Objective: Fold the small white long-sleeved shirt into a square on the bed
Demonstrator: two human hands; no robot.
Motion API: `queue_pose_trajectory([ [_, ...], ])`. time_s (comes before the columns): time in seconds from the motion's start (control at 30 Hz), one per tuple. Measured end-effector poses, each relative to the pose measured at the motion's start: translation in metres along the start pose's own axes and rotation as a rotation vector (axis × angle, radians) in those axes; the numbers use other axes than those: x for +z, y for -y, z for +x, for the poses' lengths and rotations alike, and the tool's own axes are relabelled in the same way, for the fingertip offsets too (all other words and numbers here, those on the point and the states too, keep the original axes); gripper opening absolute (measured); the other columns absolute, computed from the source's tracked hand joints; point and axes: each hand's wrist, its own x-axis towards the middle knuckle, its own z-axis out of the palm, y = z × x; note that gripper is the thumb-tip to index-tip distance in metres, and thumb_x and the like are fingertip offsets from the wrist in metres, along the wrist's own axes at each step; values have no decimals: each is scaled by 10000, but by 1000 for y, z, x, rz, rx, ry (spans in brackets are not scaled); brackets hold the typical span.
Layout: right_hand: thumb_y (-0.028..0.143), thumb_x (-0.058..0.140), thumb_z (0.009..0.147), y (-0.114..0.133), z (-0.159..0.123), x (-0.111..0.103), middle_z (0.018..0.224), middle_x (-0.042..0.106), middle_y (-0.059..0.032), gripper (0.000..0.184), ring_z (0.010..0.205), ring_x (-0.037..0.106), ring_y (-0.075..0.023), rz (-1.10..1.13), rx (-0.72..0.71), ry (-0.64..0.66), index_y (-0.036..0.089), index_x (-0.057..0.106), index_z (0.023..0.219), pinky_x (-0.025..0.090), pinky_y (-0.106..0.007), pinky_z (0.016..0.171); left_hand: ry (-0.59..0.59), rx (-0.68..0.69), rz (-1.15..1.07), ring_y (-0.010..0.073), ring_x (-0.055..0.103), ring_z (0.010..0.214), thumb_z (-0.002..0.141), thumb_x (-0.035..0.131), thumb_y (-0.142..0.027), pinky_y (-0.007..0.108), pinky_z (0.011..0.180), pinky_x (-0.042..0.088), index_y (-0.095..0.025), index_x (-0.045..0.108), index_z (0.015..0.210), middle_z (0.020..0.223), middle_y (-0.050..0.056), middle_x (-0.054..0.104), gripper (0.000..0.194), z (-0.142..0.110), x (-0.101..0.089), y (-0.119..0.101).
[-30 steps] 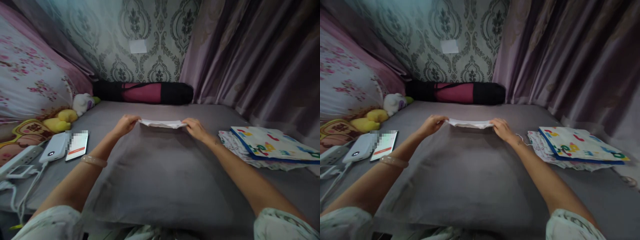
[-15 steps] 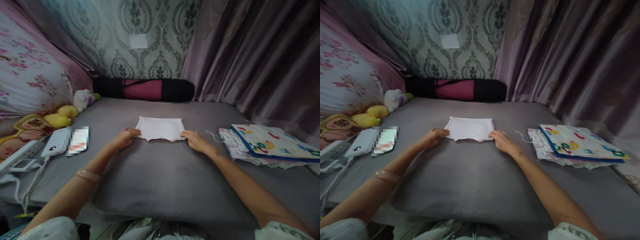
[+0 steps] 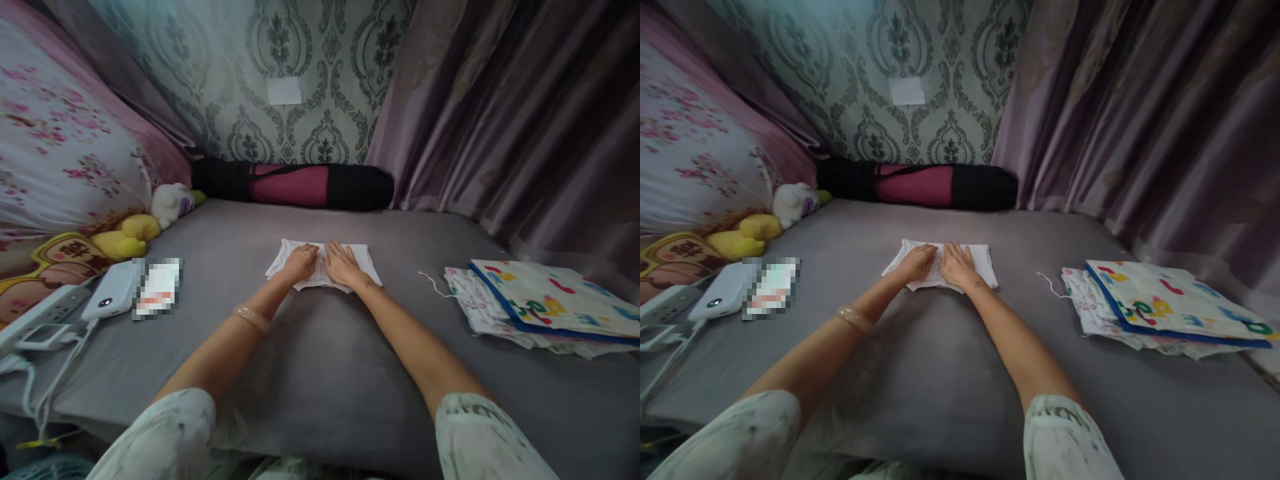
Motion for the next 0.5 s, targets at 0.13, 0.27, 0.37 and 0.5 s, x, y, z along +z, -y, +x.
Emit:
queue_pose_trajectory([
  [0.13,312,230,971,2,8,10,1557,297,-110,565,1454,179,-269,-14,-5,19,97,333,1483,91,-518,1167,36,-117,79,284,319,1406,988,290,-306,471,1155,215,-96,433,1404,1489,161,415,488,3,12,-3],
  [0.27,313,251,962,0,8,17,1565,287,-66,556,1443,211,-262,-24,23,41,176,322,1496,117,-525,1159,74,-213,92,328,278,1418,991,227,-407,557,1133,192,-170,379,1459,1538,121,346,546,1,22,0],
  [0.37,330,246,967,-1,9,20,1567,285,-61,553,1438,223,-265,-21,29,41,191,321,1497,125,-524,1156,66,-245,89,342,269,1418,977,246,-438,588,1118,190,-207,373,1467,1548,104,330,555,1,25,1],
  [0.5,339,248,970,-1,11,22,1564,295,-62,544,1437,223,-270,-20,26,34,207,334,1490,116,-534,1154,81,-245,91,338,265,1420,973,249,-438,583,1121,183,-202,373,1467,1548,108,329,562,2,23,0],
])
